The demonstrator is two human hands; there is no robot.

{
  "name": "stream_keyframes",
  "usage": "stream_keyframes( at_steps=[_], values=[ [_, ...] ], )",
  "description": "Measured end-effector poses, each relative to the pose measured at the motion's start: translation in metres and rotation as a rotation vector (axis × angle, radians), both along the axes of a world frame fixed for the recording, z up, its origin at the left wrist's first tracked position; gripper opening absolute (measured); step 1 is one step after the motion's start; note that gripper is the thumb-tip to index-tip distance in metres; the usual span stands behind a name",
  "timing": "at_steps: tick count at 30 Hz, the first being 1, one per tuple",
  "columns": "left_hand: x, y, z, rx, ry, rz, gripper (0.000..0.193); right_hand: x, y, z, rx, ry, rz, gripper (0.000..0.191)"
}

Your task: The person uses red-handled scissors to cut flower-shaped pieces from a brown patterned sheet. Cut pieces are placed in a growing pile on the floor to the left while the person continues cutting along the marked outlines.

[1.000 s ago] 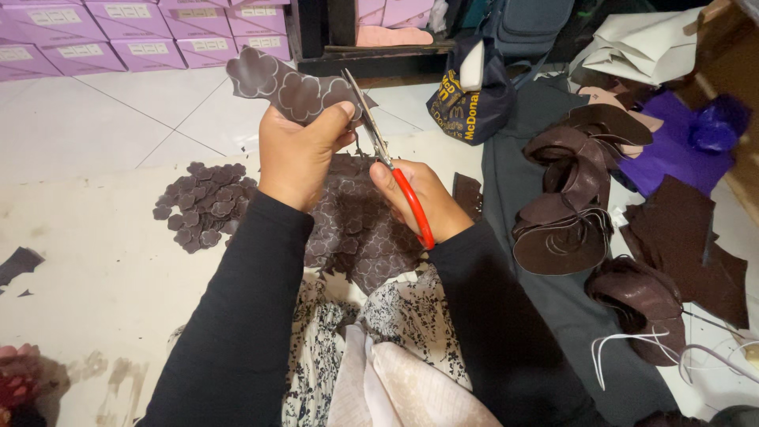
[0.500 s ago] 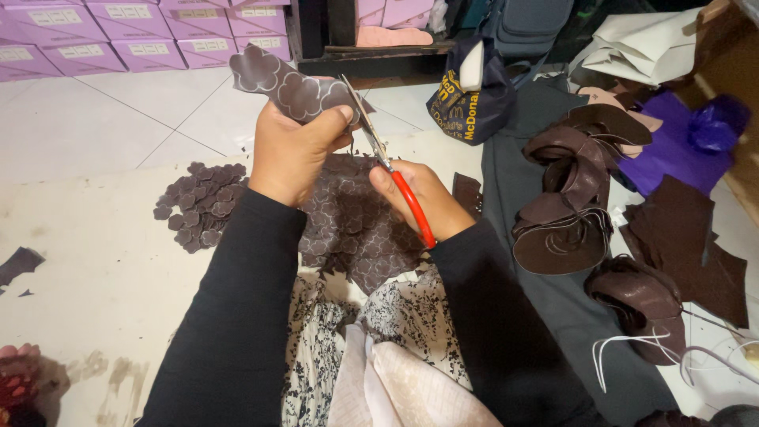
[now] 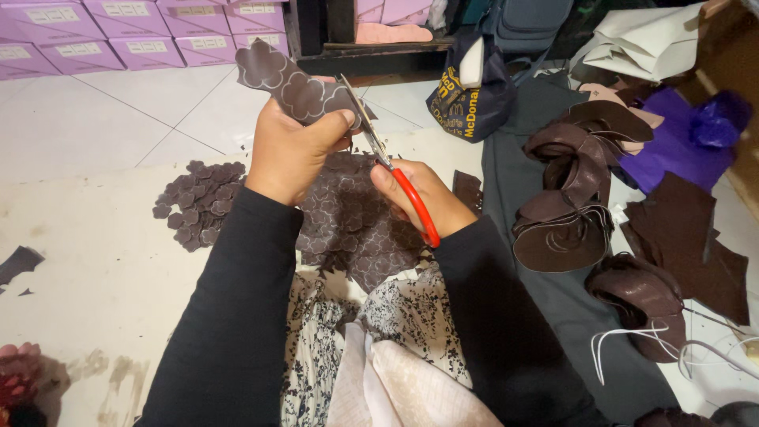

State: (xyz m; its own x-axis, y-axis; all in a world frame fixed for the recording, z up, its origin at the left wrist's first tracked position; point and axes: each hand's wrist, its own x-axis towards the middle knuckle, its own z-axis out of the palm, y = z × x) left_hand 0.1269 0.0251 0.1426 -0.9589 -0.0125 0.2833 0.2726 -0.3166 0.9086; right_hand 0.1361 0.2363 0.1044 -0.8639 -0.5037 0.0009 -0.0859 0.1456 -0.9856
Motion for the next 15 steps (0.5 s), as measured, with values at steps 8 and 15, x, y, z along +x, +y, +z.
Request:
stream_keyframes(
  at_steps=[8,15],
  values=[
    [0.0017,-0.0008,0.0004,-0.001,-0.026,0.006,0.033,0.0014,-0.0013,0.0014,0.040,0.008,-0.011,0.051],
    [0.0005,-0.0020,-0.0050,-0.016,-0.015,0.018,0.029,0.0005,-0.0022,0.0016,0.112,0.030,-0.037,0.054]
  ],
)
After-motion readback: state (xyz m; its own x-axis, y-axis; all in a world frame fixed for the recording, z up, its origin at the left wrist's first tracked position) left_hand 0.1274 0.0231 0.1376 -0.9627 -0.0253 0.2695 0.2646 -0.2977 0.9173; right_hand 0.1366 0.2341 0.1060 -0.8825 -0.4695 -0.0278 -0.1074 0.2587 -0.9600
